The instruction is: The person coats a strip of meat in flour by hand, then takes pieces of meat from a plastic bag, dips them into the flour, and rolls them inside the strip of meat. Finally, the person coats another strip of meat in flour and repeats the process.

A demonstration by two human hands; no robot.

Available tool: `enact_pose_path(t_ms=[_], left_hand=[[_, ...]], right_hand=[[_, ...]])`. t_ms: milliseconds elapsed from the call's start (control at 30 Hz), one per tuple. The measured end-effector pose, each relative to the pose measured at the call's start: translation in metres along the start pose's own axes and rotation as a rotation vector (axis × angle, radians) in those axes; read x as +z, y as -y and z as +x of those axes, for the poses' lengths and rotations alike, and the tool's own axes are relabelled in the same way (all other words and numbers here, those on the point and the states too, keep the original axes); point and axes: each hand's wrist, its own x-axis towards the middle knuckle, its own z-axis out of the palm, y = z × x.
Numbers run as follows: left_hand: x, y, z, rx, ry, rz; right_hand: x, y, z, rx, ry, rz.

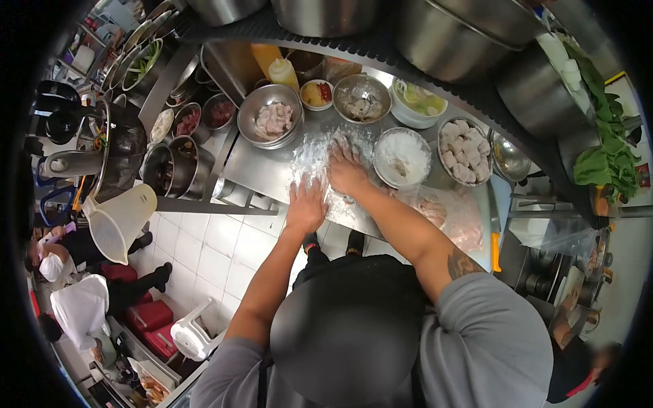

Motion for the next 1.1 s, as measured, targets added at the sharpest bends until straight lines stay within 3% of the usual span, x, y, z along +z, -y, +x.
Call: enact_pose_path(t_ms=[133,200,267,367,467,667,767,867,900,967,1033,1100], left_hand=[[0.008,-0.002,-0.009,0.003,-0.018,-0.002],[0.011,-0.002,-0.015,0.01,-0.023,-0.011],[0.015,0.002,-0.016,-0.004,0.007,-0.026],[0.016,0.006,-0.027,-0.073,-0.198,-0.156],[0.018,0.014,-0.038,-0.16,-0.412,-0.227],[0.019,0.017,-0.062,-0.244,-0.535,-0.28],[0.018,0.016,-0.068,-0.25,-0.584,-0.306],[0.017,0.013,-0.072,-0.236,-0.58,-0.346],[0.02,0.012,-0.072,-0.238,-0.576,-0.353],[0.027,0.01,-0.068,-0.232,-0.563,-0.364],[0.025,0.005,-0.066,-0.182,-0.569,-0.368],[0.028,0.004,-0.065,-0.149,-0.575,-0.359]], right_hand=[[-0.026,-0.02,0.0,-0.144,-0.214,-0.001],[-0.066,-0.051,-0.017,0.073,-0.184,0.188],[-0.07,-0.1,-0.024,0.182,-0.331,0.128],[-0.085,-0.141,-0.026,0.171,0.045,-0.049],[-0.075,-0.135,-0.026,0.119,0.159,-0.106],[-0.044,-0.142,-0.032,0.116,0.001,-0.062],[-0.048,-0.16,-0.021,0.09,0.061,0.055],[-0.066,-0.126,-0.038,0.149,0.086,0.821],[-0.072,-0.1,-0.04,0.148,0.135,0.868],[-0.062,-0.05,-0.042,0.12,0.117,0.714],[-0.025,-0.01,-0.041,0.019,-0.037,0.523],[-0.005,0.016,-0.04,-0.196,0.03,0.07]])
